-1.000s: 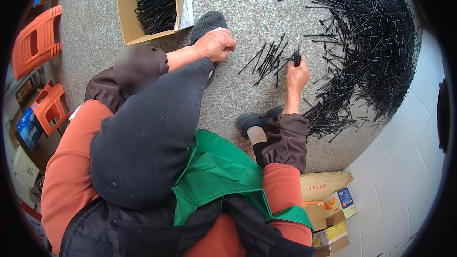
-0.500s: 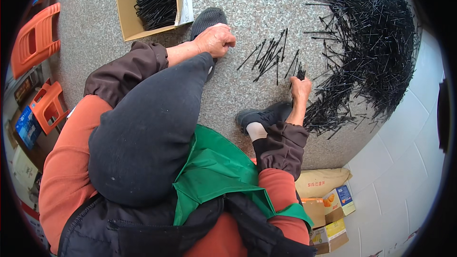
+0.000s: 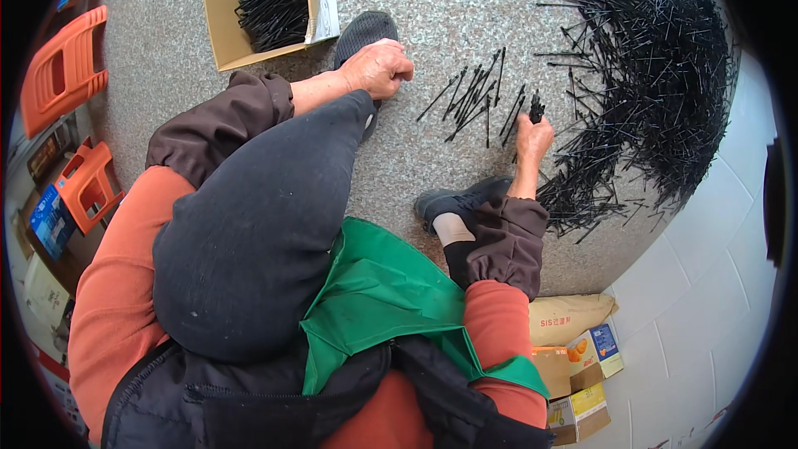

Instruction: Sorting a large pile of black plastic zip ties on the floor and placing them into cardboard boxes.

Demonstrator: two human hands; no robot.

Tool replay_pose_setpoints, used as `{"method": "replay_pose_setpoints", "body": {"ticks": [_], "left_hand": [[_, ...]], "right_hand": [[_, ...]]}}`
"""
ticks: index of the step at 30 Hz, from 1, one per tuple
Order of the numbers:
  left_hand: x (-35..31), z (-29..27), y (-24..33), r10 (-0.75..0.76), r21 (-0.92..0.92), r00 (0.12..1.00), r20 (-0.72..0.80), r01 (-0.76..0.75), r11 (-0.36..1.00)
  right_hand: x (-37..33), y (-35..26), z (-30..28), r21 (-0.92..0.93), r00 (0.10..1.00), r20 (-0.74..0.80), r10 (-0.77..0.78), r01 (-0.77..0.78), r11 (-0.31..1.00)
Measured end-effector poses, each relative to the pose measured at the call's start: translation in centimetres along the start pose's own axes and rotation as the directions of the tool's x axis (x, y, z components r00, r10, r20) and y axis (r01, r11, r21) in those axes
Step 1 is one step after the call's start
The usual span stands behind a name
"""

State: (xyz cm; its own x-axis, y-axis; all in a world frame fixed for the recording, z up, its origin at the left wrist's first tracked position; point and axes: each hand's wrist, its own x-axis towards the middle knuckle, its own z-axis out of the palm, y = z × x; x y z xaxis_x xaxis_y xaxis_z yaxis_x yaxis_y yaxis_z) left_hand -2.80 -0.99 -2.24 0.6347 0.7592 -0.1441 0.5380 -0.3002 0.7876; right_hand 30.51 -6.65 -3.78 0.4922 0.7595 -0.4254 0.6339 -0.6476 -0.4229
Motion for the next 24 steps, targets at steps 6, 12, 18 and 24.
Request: {"method": "replay_pose_setpoints", "body": {"ticks": [6, 12, 18, 24], "left_hand": [[0.1, 0.0, 0.4, 0.032, 0.008, 0.999, -0.028, -0.032, 0.999], [0.1, 0.1, 0.1, 0.041, -0.006, 0.999, -0.033, -0.041, 0.999], [-0.2, 0.0, -0.1, 0.056, -0.007, 0.997, -0.057, -0.056, 0.998], [0.1, 0.1, 0.0, 0.068, -0.003, 0.995, -0.072, -0.069, 0.998]], "right_hand": [[-0.1, -1.0, -0.1, -0.121, 0.999, -0.037, 0.028, -0.032, 0.992], [0.0, -1.1, 0.5, -0.144, 0.998, 0.031, -0.058, 0.062, 0.988], [-0.1, -2.0, 0.0, 0.055, 0.999, 0.028, -0.019, 0.017, 0.998], [0.4, -2.6, 0.9, -0.140, 0.993, -0.056, -0.101, 0.092, 0.986]]}}
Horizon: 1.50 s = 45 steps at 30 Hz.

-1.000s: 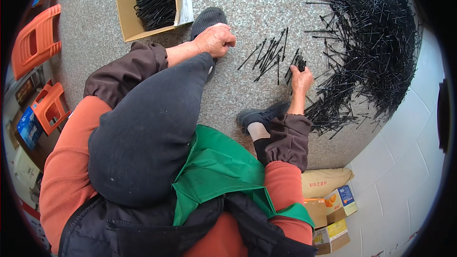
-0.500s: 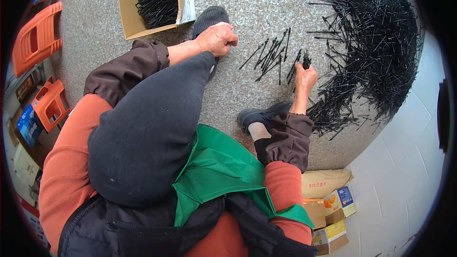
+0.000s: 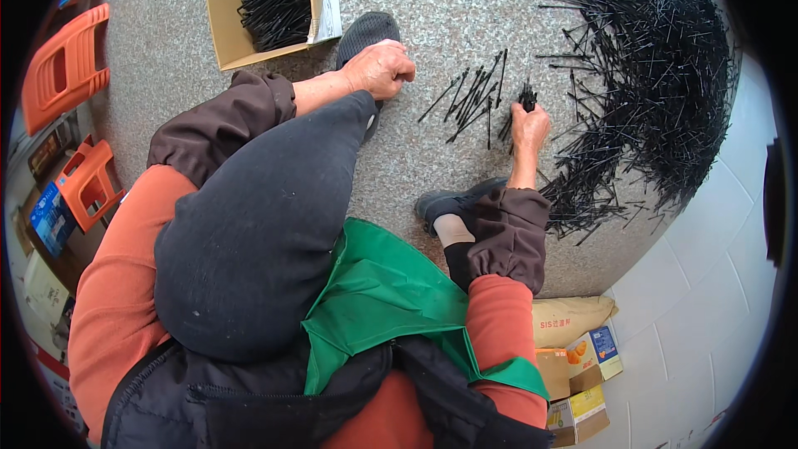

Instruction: Sorting a large pile of black plastic zip ties on the floor and placing them into cardboard boxes.

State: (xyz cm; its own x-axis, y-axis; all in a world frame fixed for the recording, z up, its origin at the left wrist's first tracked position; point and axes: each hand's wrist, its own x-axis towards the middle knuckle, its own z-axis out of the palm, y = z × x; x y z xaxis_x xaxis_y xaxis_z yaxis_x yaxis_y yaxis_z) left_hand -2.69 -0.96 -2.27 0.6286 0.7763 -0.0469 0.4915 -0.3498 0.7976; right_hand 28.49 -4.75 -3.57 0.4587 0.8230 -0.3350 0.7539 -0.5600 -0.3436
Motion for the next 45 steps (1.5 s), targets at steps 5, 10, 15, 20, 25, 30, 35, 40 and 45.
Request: {"method": "replay_pose_setpoints", "body": {"ticks": [5, 10, 15, 20, 25, 30, 35, 40, 45], "left_hand": [[-0.2, 0.1, 0.0, 0.011, -0.012, 1.000, -0.006, -0.011, 1.000], [-0.3, 0.2, -0.2, -0.009, -0.015, 1.000, -0.016, 0.009, 1.000], [0.0, 0.2, 0.1, -0.011, -0.015, 1.000, -0.008, 0.011, 1.000], [-0.3, 0.1, -0.3, -0.031, -0.023, 1.000, 0.002, 0.031, 0.999], [-0.2, -0.1, 0.1, -0.044, -0.023, 0.999, 0.031, 0.045, 0.999], [-0.3, 0.2, -0.2, -0.036, -0.004, 0.999, 0.001, 0.036, 0.999], [0.0, 0.0, 0.1, -0.051, -0.008, 0.998, 0.039, 0.051, 0.999], [-0.2, -0.2, 0.3, -0.067, -0.010, 0.997, 0.038, 0.067, 0.998], [-0.3, 0.1, -0.3, -0.046, -0.009, 0.998, 0.034, 0.046, 0.999]], "right_hand": [[-0.1, -0.9, -1.0, 0.100, 0.997, 0.073, -0.011, 0.003, 0.995], [-0.2, -3.7, -0.6, -0.192, 0.911, 0.188, -0.367, 0.401, 0.896], [0.9, -2.1, -0.4, -0.326, 0.763, 0.348, -0.545, 0.644, 0.692], [0.9, 0.9, -1.2, -0.326, 0.842, 0.311, -0.441, 0.531, 0.782], [-1.2, 0.9, -1.5, 0.111, 0.991, 0.068, -0.112, 0.104, 0.988], [-4.8, 0.1, 1.4, 0.359, 0.996, 0.089, 0.006, -0.038, 0.933], [-5.6, 1.2, 2.5, 0.094, 0.990, 0.135, 0.041, -0.054, 0.994], [-6.3, 0.8, 2.2, 0.309, 0.995, -0.042, 0.086, -0.069, 0.949], [-8.7, -0.8, 4.4, 0.409, 0.997, 0.047, 0.064, -0.077, 0.909]]}}
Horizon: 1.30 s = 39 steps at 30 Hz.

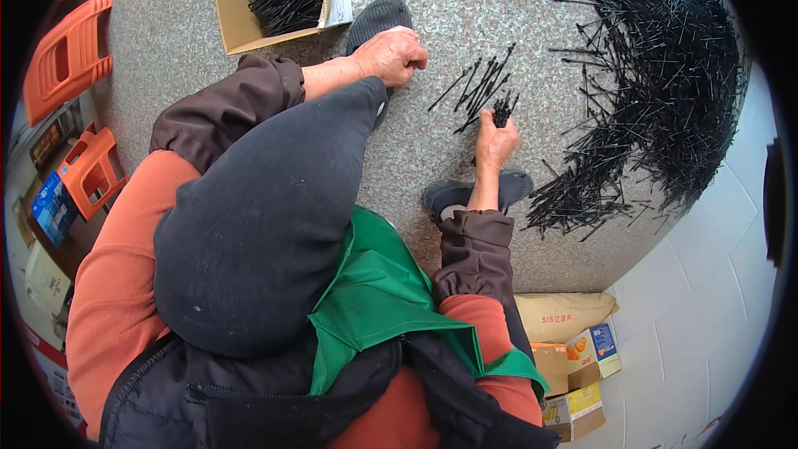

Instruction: Sorting a large pile of black plastic zip ties on the floor and placing them into cardboard boxes.

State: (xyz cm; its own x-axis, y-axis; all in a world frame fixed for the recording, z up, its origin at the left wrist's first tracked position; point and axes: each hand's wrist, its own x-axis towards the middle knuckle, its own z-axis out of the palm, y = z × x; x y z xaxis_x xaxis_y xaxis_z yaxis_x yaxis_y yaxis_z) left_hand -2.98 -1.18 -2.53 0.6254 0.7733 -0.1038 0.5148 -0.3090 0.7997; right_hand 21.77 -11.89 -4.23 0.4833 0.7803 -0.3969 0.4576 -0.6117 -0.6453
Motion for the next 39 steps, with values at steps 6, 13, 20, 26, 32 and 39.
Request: {"method": "replay_pose_setpoints", "body": {"ticks": [6, 13, 20, 26, 32, 39], "left_hand": [[-0.1, 0.0, 0.2, -0.032, 0.004, 0.999, 0.005, 0.032, 0.999], [0.2, -0.2, 0.5, -0.018, 0.008, 1.000, -0.002, 0.018, 1.000], [0.1, 0.1, 0.0, -0.013, 0.044, 1.000, 0.025, 0.012, 0.999], [0.1, 0.3, 0.0, -0.006, 0.047, 1.000, 0.025, 0.005, 0.999], [0.0, -0.1, 0.3, -0.047, 0.039, 0.998, 0.035, 0.046, 0.998], [0.2, -0.2, 0.4, -0.030, 0.043, 0.999, 0.025, 0.029, 0.999]], "right_hand": [[0.1, -3.6, 2.5, -0.262, 0.999, 0.005, -0.045, 0.045, 0.964], [1.9, -2.4, 1.1, -0.230, 1.000, 0.026, -0.014, 0.019, 0.973], [1.8, -4.7, 1.6, -0.401, 0.981, 0.113, -0.156, 0.188, 0.897], [3.4, -3.0, 0.3, -0.070, 0.993, 0.112, -0.038, 0.046, 0.996], [3.6, -2.7, -3.9, -0.534, 0.853, 0.394, -0.341, 0.515, 0.671], [4.6, 0.0, -6.8, -0.579, 0.757, 0.479, -0.445, 0.653, 0.489]]}}
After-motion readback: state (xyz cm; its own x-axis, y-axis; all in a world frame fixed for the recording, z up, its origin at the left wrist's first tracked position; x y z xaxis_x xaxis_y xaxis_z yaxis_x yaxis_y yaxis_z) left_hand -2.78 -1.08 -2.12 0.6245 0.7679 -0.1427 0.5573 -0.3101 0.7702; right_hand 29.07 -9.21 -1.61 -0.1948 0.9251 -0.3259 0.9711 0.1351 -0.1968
